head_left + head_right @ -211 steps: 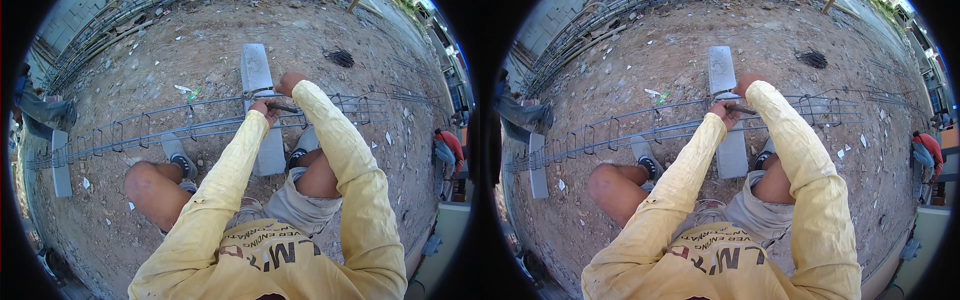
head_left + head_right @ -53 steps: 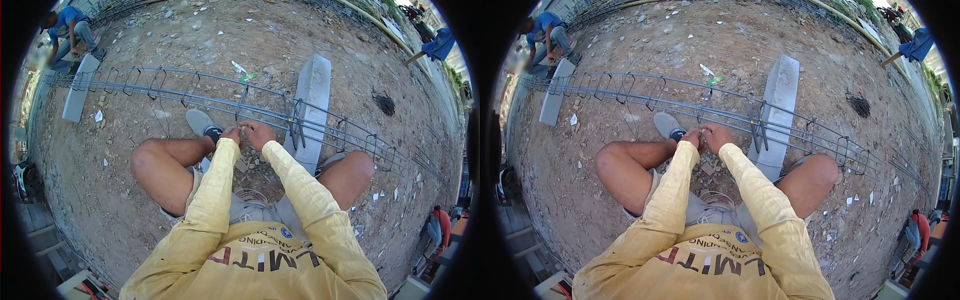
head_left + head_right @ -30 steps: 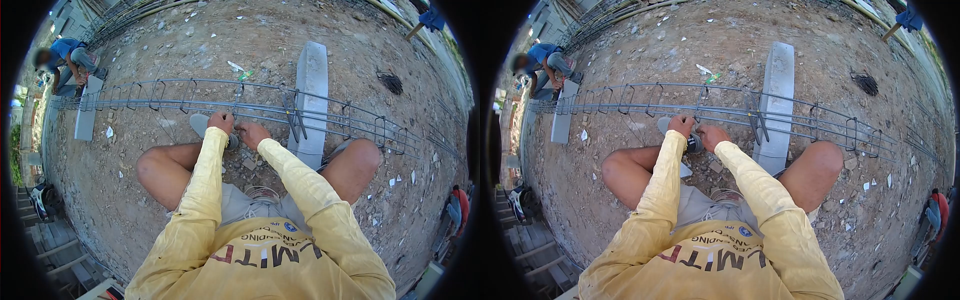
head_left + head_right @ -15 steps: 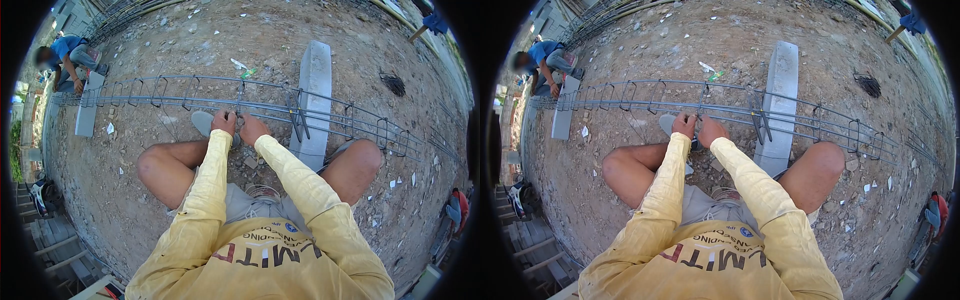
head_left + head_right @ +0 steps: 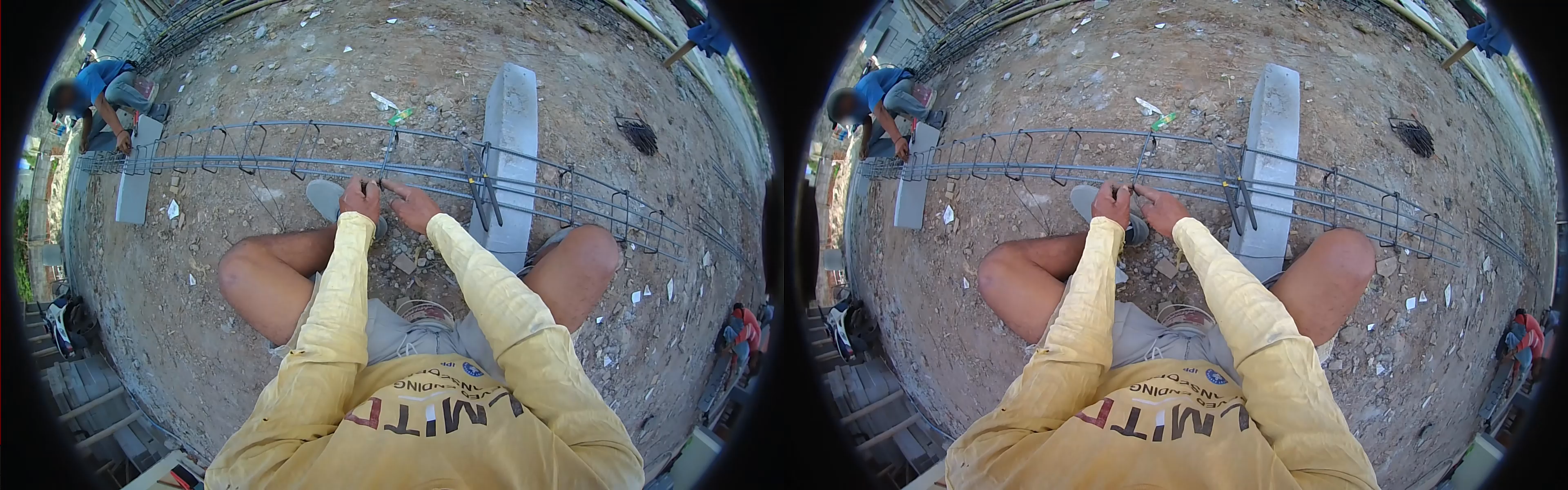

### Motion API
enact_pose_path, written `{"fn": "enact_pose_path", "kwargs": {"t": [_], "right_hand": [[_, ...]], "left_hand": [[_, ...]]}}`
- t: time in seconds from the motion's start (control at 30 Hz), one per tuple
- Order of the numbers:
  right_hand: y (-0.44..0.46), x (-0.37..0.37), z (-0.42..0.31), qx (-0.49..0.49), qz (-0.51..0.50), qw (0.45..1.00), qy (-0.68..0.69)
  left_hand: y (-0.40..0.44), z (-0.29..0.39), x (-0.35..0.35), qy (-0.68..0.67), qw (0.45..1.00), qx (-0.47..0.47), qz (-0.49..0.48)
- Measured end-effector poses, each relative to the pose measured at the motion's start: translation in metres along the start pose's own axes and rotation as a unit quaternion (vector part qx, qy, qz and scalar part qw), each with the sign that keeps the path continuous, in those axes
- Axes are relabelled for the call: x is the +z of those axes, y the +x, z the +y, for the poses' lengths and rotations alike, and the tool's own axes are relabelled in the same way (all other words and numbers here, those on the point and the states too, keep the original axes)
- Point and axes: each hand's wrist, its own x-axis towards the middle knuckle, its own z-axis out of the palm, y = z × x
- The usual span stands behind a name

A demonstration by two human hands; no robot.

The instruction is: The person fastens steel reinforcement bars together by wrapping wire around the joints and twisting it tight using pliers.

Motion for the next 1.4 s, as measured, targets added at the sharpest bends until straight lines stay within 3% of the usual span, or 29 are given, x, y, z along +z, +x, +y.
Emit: {"fn": "enact_pose_path", "kwargs": {"t": [0.1,0.2,0.4,0.6,0.8,1.0,1.1,1.2,1.3,1.4], "right_hand": [[-0.001,-0.002,0.000,0.020,-0.024,0.999,-0.023],[-0.002,-0.002,-0.002,0.016,-0.029,0.998,-0.047],[-0.005,-0.005,-0.013,0.040,-0.022,0.995,-0.087],[-0.002,-0.002,-0.008,0.034,-0.014,0.994,-0.098],[-0.002,-0.002,-0.006,0.027,-0.013,0.995,-0.096],[-0.002,-0.001,-0.008,0.033,-0.024,0.995,-0.092],[-0.002,-0.002,-0.007,0.030,-0.030,0.996,-0.083],[-0.001,0.000,-0.003,0.019,-0.029,0.997,-0.070],[-0.002,0.003,0.001,0.015,-0.022,0.997,-0.066],[-0.003,0.002,-0.001,0.011,-0.021,0.998,-0.058]], "left_hand": [[0.015,-0.022,0.006,0.021,1.000,0.002,-0.013],[0.026,-0.030,0.009,-0.225,0.963,-0.131,-0.070],[0.025,-0.016,0.006,-0.358,0.879,-0.315,-0.027],[0.024,-0.021,0.007,-0.428,0.813,-0.394,-0.034],[0.030,-0.023,0.010,-0.441,0.781,-0.439,-0.043],[0.044,-0.037,0.017,-0.377,0.801,-0.459,-0.072],[0.045,-0.029,0.022,-0.372,0.805,-0.462,-0.008],[0.049,-0.042,0.031,-0.417,0.795,-0.440,-0.005],[0.048,-0.048,0.025,-0.417,0.801,-0.422,-0.080],[0.037,-0.037,0.017,-0.365,0.840,-0.395,-0.078]]}}
